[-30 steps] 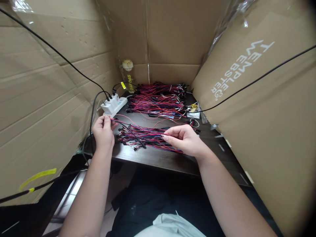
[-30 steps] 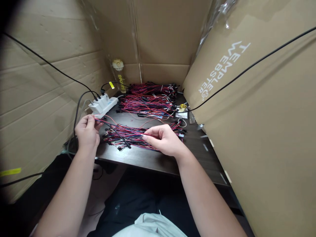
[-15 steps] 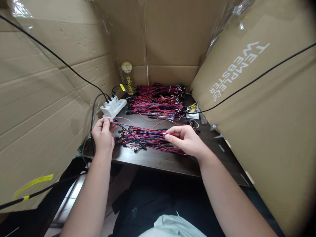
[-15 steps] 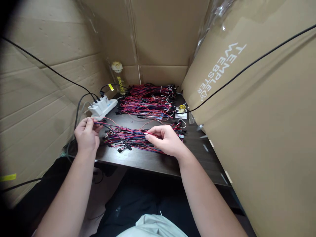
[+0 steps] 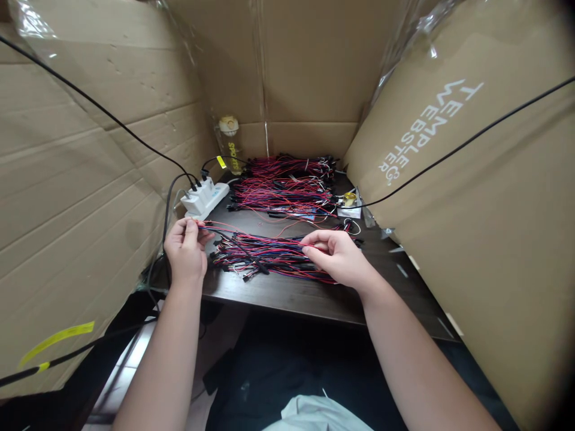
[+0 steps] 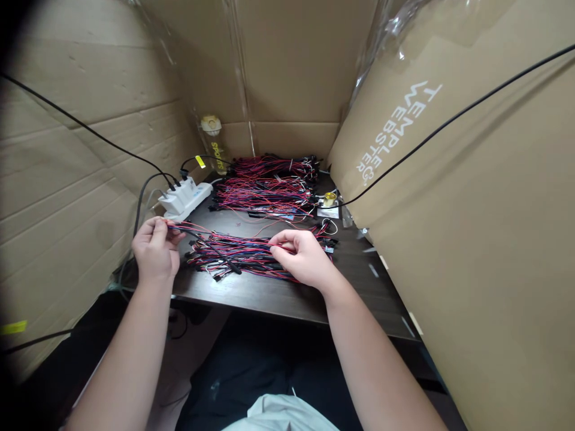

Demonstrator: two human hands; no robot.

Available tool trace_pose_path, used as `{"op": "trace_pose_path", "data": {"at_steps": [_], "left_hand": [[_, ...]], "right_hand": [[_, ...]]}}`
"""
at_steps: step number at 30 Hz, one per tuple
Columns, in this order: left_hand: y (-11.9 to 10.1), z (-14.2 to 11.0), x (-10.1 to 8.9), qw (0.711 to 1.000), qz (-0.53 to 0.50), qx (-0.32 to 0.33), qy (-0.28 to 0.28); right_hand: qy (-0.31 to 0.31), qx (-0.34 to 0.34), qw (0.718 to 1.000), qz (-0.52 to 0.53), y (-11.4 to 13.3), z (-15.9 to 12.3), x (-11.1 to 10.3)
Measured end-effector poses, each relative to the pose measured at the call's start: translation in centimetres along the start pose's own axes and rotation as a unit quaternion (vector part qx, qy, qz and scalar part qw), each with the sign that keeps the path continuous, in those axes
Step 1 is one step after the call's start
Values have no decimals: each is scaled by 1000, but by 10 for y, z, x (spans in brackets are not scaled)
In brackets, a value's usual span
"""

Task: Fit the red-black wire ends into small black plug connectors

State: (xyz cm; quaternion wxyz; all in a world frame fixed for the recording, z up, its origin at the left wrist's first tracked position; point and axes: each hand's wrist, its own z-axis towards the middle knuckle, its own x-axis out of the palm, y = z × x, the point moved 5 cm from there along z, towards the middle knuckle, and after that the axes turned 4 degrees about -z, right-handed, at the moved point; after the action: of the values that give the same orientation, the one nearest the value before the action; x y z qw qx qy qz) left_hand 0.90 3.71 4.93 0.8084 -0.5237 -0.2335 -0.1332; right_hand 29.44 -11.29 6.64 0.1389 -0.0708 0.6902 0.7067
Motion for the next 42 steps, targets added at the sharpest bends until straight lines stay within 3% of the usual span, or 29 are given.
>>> {"op": "trace_pose_path", "data": {"at_steps": [5, 21, 26, 37, 42], "left_hand": [[-3, -1, 2, 1000, -11, 3, 2], [-1, -1, 1, 999, -25, -8, 24], [-3, -2, 1, 999, -35, -6, 27], [-4, -3, 2, 999, -21, -6, 33], [-4, -3, 2, 999, -30, -4, 42]], "right_hand": [[32, 22, 999, 38, -2, -3, -1], [25, 44, 995, 90, -1, -7, -5], [67, 43, 995, 55, -1, -7, -1], [50, 57, 997, 32, -4, -7, -2], [122, 10, 992, -28, 3, -10, -2]]}}
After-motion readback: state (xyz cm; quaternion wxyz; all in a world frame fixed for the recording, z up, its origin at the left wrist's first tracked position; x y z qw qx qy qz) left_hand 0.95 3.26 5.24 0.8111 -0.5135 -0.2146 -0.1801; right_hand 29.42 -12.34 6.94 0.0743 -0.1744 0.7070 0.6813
